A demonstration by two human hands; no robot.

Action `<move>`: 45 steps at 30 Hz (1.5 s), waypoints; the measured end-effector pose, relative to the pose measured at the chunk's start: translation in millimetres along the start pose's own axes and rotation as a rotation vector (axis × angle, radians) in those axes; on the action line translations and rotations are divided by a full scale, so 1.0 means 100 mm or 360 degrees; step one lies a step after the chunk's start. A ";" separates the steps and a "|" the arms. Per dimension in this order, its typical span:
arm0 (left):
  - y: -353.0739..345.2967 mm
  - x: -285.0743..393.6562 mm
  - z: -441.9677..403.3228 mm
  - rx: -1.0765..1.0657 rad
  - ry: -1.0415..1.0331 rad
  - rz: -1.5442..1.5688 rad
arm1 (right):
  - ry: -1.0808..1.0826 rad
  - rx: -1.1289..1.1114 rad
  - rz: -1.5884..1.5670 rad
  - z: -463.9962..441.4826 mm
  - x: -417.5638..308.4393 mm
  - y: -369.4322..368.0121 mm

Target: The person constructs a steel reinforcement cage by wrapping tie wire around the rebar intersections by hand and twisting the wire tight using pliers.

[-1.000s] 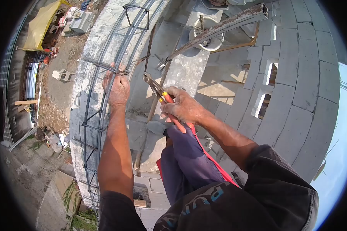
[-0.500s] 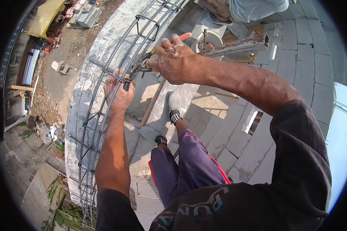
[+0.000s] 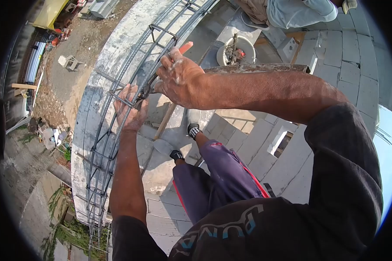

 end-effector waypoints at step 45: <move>-0.05 -0.08 0.00 -0.0025 0.0241 -0.0184 | -0.0272 0.0028 -0.1517 0.08 0.23 -0.79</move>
Point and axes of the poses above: each hand's wrist, its own z-axis away from the middle knuckle, its own y-axis out of the back of the hand, x = y × z, the point moved 7 cm from there along -z, towards the middle knuckle, and after that the axes turned 12 degrees about y, right-handed, at the moved point
